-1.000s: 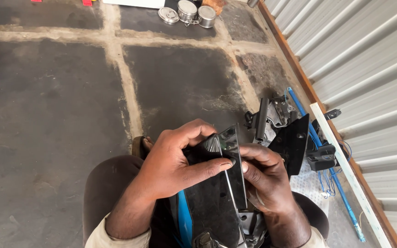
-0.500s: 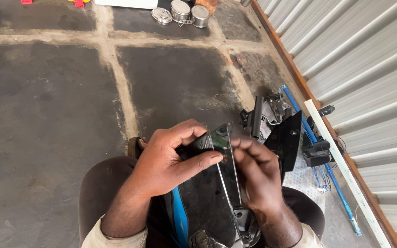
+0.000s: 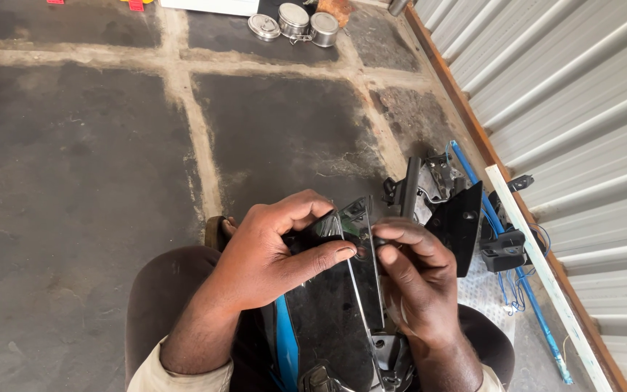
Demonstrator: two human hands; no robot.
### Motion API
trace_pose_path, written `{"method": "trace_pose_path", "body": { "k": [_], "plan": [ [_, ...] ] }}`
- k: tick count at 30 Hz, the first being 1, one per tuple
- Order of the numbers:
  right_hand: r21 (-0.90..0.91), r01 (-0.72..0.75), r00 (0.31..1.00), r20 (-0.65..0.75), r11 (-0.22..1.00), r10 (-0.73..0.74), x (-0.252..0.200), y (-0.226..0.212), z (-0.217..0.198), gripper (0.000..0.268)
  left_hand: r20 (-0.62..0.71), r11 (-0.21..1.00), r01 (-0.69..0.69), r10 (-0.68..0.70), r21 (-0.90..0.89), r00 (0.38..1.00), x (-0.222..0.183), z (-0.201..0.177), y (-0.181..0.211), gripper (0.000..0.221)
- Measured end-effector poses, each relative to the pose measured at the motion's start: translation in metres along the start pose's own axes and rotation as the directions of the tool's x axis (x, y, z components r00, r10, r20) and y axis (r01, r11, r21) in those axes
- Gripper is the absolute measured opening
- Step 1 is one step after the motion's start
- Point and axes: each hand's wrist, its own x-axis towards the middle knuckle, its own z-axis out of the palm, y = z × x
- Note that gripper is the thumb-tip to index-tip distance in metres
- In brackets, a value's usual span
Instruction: The person sits on the floor of a repair workshop holding a scooter front fairing on their lap. They align and press black plastic trim pieces onto the fairing, fit inner panels together, and hand-thread screws into the mounting holes, occasionally reaching for parts laid on the floor beside them.
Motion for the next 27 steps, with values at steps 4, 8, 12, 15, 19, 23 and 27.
{"method": "trace_pose_path", "body": {
  "k": [4,8,12,15,19,23,27],
  "plan": [
    [0.237,-0.156,0.985,-0.032,0.959,0.168,-0.001,0.006,-0.004,0.019,0.021,0.999,-0.009,0.010,-0.053,1.000,-0.001,-0.001,-0.002,0.024],
    [0.407,-0.184,0.981,0.011,0.895,0.196,0.000,0.008,-0.008,0.015,0.023,0.999,0.001,0.000,-0.035,1.000,0.000,-0.002,0.000,0.026],
    [0.387,-0.226,0.969,-0.004,0.894,0.246,0.000,0.010,-0.007,0.014,0.023,1.000,-0.017,0.017,0.000,1.000,0.000,-0.002,0.000,0.026],
    [0.340,-0.191,0.981,0.039,0.921,0.189,-0.001,0.012,-0.007,0.016,0.027,1.000,-0.029,0.029,-0.005,0.999,0.000,-0.002,0.001,0.026],
    [0.282,-0.221,0.973,-0.005,0.934,0.231,0.000,0.009,-0.001,0.016,0.023,1.000,-0.020,0.020,0.016,1.000,0.000,-0.002,0.001,0.026],
    [0.286,-0.244,0.966,-0.013,0.927,0.259,0.000,0.012,-0.003,0.017,0.017,0.999,-0.039,0.038,0.020,0.999,-0.001,-0.001,-0.001,0.027],
    [0.316,-0.249,0.965,0.002,0.915,0.262,-0.002,0.015,-0.008,0.015,0.020,0.999,-0.043,0.043,0.021,0.999,-0.001,-0.002,0.001,0.027]
  ]
}}
